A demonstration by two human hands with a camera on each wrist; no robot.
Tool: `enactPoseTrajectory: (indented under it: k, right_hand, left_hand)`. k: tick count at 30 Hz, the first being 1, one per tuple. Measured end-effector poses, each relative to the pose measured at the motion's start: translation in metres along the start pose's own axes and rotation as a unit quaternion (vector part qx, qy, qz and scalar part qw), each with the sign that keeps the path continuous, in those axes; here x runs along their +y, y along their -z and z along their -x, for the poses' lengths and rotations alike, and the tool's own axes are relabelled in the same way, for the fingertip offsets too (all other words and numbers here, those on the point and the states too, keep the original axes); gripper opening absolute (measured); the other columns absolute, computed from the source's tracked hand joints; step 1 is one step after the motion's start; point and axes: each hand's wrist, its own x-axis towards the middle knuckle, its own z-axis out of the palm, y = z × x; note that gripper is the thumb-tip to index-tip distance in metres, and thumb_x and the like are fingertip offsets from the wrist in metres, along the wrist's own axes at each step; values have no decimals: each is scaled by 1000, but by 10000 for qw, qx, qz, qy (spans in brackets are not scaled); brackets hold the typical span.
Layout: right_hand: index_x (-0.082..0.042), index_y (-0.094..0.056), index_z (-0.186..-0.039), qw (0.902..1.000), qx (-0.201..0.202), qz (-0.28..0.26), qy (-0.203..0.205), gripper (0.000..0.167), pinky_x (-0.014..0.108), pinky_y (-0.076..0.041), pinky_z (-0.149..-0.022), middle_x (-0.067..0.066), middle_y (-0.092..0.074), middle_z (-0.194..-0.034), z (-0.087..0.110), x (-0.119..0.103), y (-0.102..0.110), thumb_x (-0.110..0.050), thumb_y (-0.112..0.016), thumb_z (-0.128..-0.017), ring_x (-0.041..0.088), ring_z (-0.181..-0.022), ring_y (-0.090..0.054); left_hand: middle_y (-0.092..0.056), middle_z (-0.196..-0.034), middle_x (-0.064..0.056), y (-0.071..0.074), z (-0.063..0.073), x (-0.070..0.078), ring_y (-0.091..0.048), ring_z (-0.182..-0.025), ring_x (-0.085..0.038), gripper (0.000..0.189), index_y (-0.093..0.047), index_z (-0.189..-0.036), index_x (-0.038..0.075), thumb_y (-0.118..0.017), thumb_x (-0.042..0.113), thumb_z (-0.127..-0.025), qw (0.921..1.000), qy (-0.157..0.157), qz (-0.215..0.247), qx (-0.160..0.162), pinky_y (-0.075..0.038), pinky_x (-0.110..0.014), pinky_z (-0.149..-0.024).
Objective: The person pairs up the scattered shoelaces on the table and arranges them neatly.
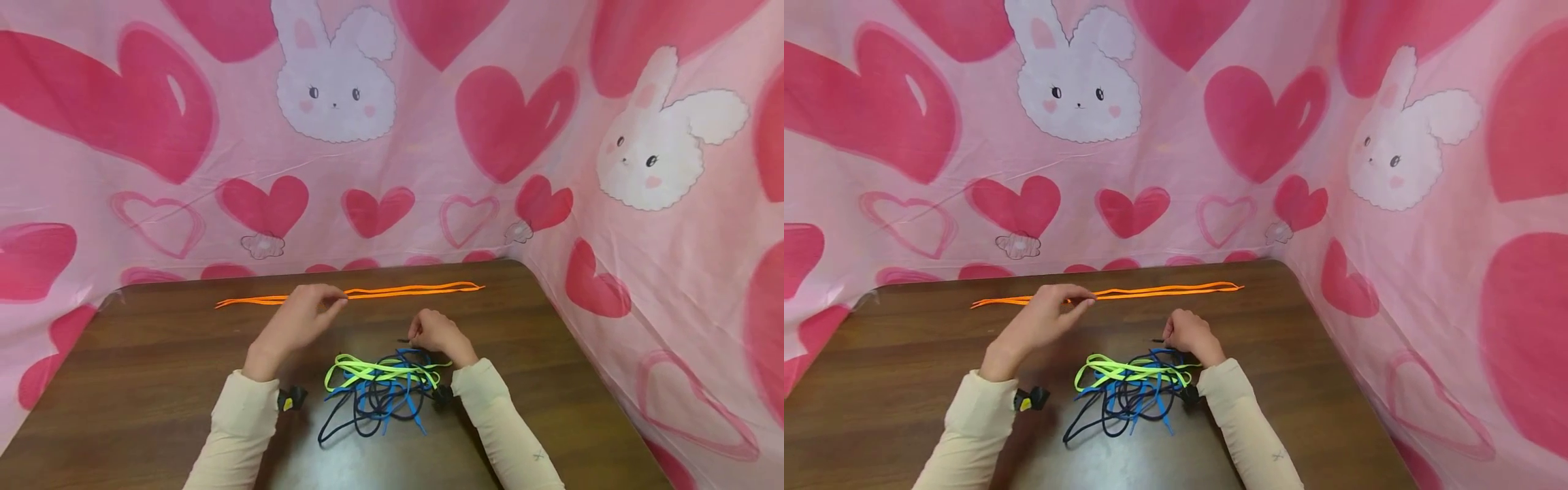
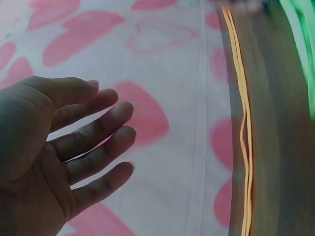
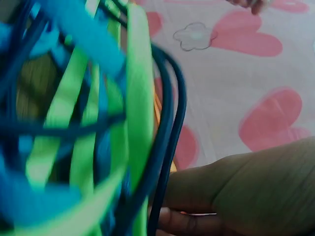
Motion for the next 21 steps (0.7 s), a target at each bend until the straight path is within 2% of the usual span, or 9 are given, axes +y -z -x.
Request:
enactPoseTrajectory:
  k: [7, 12, 18, 21]
  right_hand:
    - [-14, -70, -82, 9996, -154, 105, 213, 10, 35, -48, -65, -2, -62, -76, 5, -10, 1, -9, -71, -90, 17, -67, -54]
    - [-10, -72, -91, 9975, -77, -297, 638, 2, 33, -51, -65, -3, -64, -80, 15, -26, 11, -8, -72, -91, 16, -69, -57]
    - [-5, -75, -100, 9826, -115, -1058, 1521, 13, 29, -54, -69, -2, -67, -80, 38, -51, 29, -2, -77, -88, 13, -72, -60]
    - [-8, -76, -99, 9731, -33, -1304, 1900, 13, 27, -55, -70, 2, -71, -84, 51, -62, 36, -1, -77, -88, 11, -74, -63]
  left_hand:
    - [-75, -105, 1, -28, 2, 31, -68, -94, -15, 20, -76, -113, 11, -72, 21, -96, 9992, 42, 149, -372, -57, -39, -90]
    - [-75, -105, -2, -36, 4, 41, -69, -97, -18, 22, -75, -113, 8, -74, 17, -94, 9970, 228, 14, -738, -57, -40, -90]
    - [-74, -115, -10, -34, 13, 47, -68, -107, -28, 29, -73, -119, 3, -75, 16, -92, 9914, 655, -72, -1134, -55, -47, -94]
    - [-73, -119, -11, -32, 16, 48, -67, -111, -30, 34, -71, -122, 3, -77, 15, -91, 9898, 729, -16, -1228, -53, -49, -97]
